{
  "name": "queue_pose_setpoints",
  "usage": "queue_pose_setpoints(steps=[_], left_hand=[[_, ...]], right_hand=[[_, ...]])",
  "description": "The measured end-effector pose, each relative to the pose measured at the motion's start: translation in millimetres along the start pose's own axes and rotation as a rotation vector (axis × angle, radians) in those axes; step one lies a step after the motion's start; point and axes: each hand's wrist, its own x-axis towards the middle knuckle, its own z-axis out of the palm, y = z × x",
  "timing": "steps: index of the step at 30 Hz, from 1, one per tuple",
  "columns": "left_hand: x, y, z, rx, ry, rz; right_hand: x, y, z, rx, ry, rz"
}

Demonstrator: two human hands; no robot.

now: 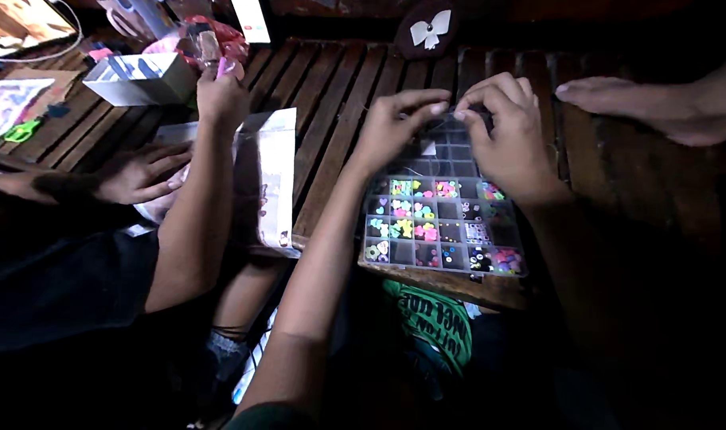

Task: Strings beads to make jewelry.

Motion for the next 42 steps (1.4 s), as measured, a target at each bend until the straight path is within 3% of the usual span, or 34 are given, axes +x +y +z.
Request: queue_pose_setpoints(steps=[2, 5, 14, 21, 25, 29, 37, 42], left_hand=[[-0.7, 6.0, 8.3, -0.128, -0.1, -0.034], [-1.6, 5.4, 11.7, -0.236, -0.102, -0.068], [0.8, -1.8, 7.9, -0.26, -0.116, -0.084], [4.5, -17.4, 4.8, 0.034, -0.034, -0.097], [6.7, -17.4, 3.7, 0.104, -0.009, -0.093], [7.2, -19.7, 4.4, 0.178, -0.029, -0.073], [7.7, -17.6, 7.3, 0.151, -0.026, -0.039], [9.2, -12.4, 7.6, 0.14, -0.051, -0.087]], right_hand=[[-0.1, -2.4, 0.5, 0.055, -0.004, 0.008], [-1.5, -5.5, 0.5, 0.123, -0.009, 0.029], [0.8, -0.6, 5.0, 0.218, 0.014, 0.083], [0.2, -22.9, -23.1, 0.183, -0.006, 0.068], [-40.4, -64.3, -47.6, 0.019, -0.284, -0.121], [-82.8, -70.3, -42.2, -0.072, -0.507, -0.205], [-63.5, -87.9, -47.6, -0.341, -0.67, -0.391], [-39.3, -74.7, -44.5, -0.308, -0.781, -0.663]])
